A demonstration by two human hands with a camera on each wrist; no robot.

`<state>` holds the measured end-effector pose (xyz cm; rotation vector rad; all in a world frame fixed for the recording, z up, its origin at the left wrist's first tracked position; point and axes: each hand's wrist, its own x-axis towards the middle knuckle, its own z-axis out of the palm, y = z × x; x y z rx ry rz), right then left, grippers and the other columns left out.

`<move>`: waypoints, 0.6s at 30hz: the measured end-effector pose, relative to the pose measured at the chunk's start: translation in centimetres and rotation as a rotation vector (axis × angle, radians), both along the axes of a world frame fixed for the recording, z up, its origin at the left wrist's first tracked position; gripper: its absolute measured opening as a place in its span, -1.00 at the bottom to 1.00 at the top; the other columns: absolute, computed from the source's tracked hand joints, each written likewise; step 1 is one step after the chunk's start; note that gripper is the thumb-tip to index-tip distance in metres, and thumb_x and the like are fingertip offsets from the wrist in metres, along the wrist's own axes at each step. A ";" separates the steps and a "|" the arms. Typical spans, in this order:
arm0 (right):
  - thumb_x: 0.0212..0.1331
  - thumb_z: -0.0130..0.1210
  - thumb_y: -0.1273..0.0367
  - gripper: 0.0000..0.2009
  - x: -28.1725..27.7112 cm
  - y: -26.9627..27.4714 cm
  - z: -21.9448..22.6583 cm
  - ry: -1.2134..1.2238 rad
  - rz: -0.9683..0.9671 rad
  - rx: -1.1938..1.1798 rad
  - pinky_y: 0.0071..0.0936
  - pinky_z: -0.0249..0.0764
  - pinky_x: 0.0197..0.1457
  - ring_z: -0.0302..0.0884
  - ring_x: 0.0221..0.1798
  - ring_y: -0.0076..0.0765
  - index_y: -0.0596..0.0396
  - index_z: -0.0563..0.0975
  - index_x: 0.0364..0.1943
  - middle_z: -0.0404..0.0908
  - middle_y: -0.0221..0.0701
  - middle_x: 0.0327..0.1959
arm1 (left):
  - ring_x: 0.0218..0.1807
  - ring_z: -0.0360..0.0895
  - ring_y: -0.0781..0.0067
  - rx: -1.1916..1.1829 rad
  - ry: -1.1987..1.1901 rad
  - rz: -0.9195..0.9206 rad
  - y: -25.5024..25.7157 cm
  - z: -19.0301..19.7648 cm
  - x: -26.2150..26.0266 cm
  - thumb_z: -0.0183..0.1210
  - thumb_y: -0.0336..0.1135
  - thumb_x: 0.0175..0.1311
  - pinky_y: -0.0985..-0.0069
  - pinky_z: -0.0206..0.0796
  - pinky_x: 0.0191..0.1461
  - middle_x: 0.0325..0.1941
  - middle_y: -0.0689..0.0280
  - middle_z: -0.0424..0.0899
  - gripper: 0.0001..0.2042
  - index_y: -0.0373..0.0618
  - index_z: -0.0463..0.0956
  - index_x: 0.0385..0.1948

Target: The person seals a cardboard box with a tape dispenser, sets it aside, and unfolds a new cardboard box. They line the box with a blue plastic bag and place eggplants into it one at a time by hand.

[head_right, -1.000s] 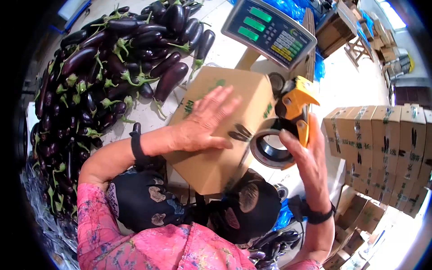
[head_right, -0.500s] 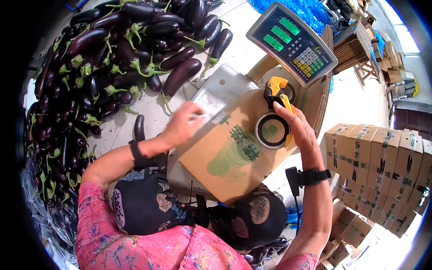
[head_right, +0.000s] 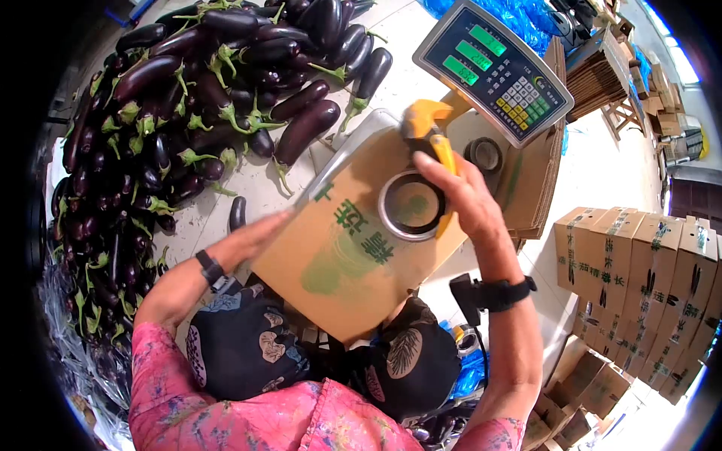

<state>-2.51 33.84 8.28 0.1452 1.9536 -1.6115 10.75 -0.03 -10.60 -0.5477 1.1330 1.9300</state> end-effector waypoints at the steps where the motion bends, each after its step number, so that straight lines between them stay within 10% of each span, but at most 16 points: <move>1: 0.30 0.17 0.09 -0.53 0.4 0.9 0.4 -0.004 -0.048 -0.054 -0.66 0.39 -0.01 0.46 -0.13 -0.64 0.16 0.50 0.11 0.56 -0.54 -0.15 | -0.10 0.63 0.50 -0.073 0.010 -0.041 -0.9 0.8 -1.9 0.01 0.06 0.49 0.50 0.49 0.05 -0.08 0.32 0.69 -0.54 -0.16 0.55 0.09; 8: 0.24 0.01 -0.09 -0.23 7.9 9.6 4.2 0.006 -0.291 -0.293 -0.25 0.48 0.30 0.55 0.22 -0.17 0.28 0.31 0.33 0.53 -0.03 0.21 | 0.08 0.54 0.41 -0.467 0.487 -0.010 -0.8 15.2 -10.6 0.13 -0.02 0.38 0.41 0.36 0.18 0.05 0.25 0.59 -0.49 -0.20 0.42 0.21; 11: 0.30 0.01 0.00 -0.24 11.2 12.1 3.1 -0.013 -0.305 -0.460 -0.12 0.40 0.40 0.47 0.30 0.06 0.30 0.16 0.41 0.41 0.16 0.28 | 0.40 0.28 0.32 -0.391 0.585 0.089 3.4 14.4 -9.3 0.03 0.04 0.45 0.37 0.12 0.43 0.40 0.08 0.35 -0.41 -0.18 0.26 0.35; 18: 0.28 0.15 0.15 -0.50 13.6 10.9 -0.9 -0.105 -0.361 -0.233 -0.49 0.55 0.06 0.59 -0.07 -0.47 0.26 0.42 0.14 0.60 -0.35 -0.08 | 0.44 0.22 0.21 -0.532 0.876 -0.091 4.8 13.5 -10.0 -0.22 0.13 0.56 0.37 0.09 0.45 0.43 -0.02 0.25 -0.39 -0.17 0.06 0.41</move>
